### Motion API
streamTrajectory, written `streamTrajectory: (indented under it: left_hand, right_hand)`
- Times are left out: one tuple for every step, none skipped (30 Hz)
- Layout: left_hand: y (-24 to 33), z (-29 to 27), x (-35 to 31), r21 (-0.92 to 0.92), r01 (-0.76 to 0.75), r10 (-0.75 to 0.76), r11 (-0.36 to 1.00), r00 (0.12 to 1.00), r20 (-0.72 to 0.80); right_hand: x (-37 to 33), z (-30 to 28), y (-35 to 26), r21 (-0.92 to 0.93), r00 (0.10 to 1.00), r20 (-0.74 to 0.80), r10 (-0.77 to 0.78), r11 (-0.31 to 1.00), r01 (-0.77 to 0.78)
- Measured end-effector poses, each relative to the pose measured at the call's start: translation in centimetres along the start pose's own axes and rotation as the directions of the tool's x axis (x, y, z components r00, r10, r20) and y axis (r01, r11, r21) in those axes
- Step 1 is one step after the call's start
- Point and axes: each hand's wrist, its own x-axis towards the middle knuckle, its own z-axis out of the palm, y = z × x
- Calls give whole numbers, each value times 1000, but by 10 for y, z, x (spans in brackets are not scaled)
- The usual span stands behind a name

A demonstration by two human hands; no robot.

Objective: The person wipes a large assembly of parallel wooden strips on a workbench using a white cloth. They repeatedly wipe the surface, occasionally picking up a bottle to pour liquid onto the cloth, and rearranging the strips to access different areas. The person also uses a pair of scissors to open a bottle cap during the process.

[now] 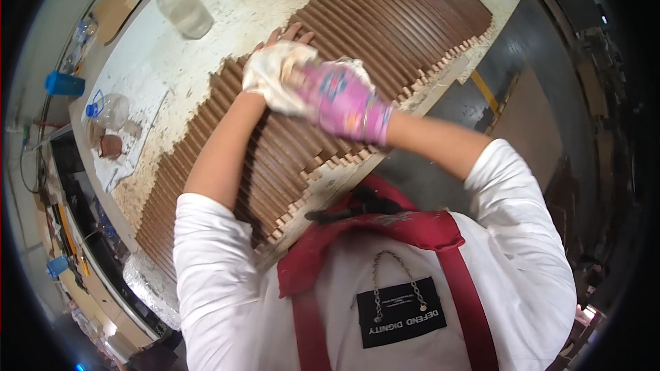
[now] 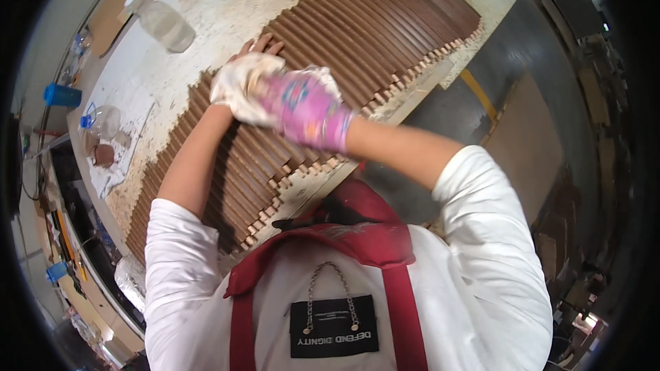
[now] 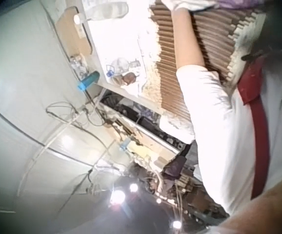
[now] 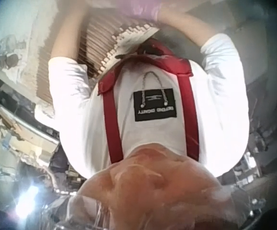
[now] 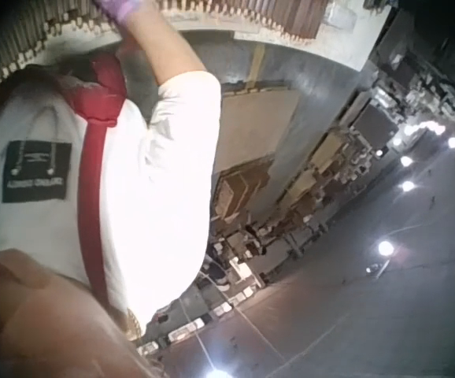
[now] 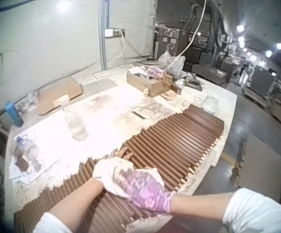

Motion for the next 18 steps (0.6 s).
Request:
streamTrajectory:
  left_hand:
    - [25, -16, 3, 344, 47, -46, 938, 999, -10]
    - [16, -11, 3, 342, 64, -59, 938, 998, -25]
    - [20, -17, 2, 297, 67, -68, 953, 998, -8]
    - [24, -20, -2, 285, 61, -63, 957, 998, -4]
    - [26, -23, -3, 275, 53, -54, 960, 999, -5]
    - [27, -24, -2, 287, 66, -68, 956, 998, -3]
    - [29, -23, 1, 274, 54, -51, 960, 999, -16]
    - [28, -23, -1, 275, 58, -54, 960, 998, -23]
    - [28, -24, 0, 270, 48, -42, 962, 999, -31]
    - [33, -28, 0, 321, 13, -3, 947, 1000, -31]
    - [29, -31, 4, 229, 121, -151, 966, 981, 122]
    - [28, -27, 2, 224, 98, -95, 970, 995, -22]
    - [32, -20, 2, 214, 50, -17, 975, 987, -157]
    - [35, -22, 5, 211, 65, -52, 975, 996, -66]
    - [37, -29, 6, 222, 83, -92, 971, 995, 31]
    - [35, -32, 1, 239, 108, -126, 965, 990, 63]
    - [30, -29, -1, 290, 94, -127, 952, 987, 97]
    - [27, -24, 2, 298, 66, -87, 952, 995, 56]
  right_hand:
    - [-18, 1, -3, -64, 998, 1, -64, 996, 64]
    - [-33, -6, -8, -76, 994, 20, -104, 992, 105]
    - [-54, -13, -9, -80, 991, 34, -128, 988, 130]
    - [-70, -25, -11, -10, 971, 189, -144, 989, 148]
    - [-80, -46, -8, 57, 928, 335, -165, 986, 155]
    - [-80, -70, 2, 294, 873, 431, -228, 950, 103]
    - [-91, -74, 22, 437, 895, 356, -269, 894, 95]
    - [-75, -91, 35, 459, 894, 411, -181, 888, -31]
    - [-46, -106, 48, 440, 930, 345, -123, 897, -44]
    - [-24, -103, 64, 395, 994, 10, -110, 913, 97]
    - [10, -87, 81, 272, 995, -96, 31, 962, -3]
    - [40, -90, 83, 380, 991, -7, 133, 917, -120]
    - [51, -43, 104, 120, 978, -203, 53, 992, -29]
    - [46, -11, 104, 1, 975, -215, 61, 998, -63]
    - [43, 21, 103, -114, 972, -226, 61, 990, -89]
    - [36, 19, 92, -96, 981, -175, 81, 990, -99]
    - [22, 10, 83, -87, 987, -120, 108, 989, -118]
    - [-1, -2, 84, -98, 997, -33, 64, 993, -67]
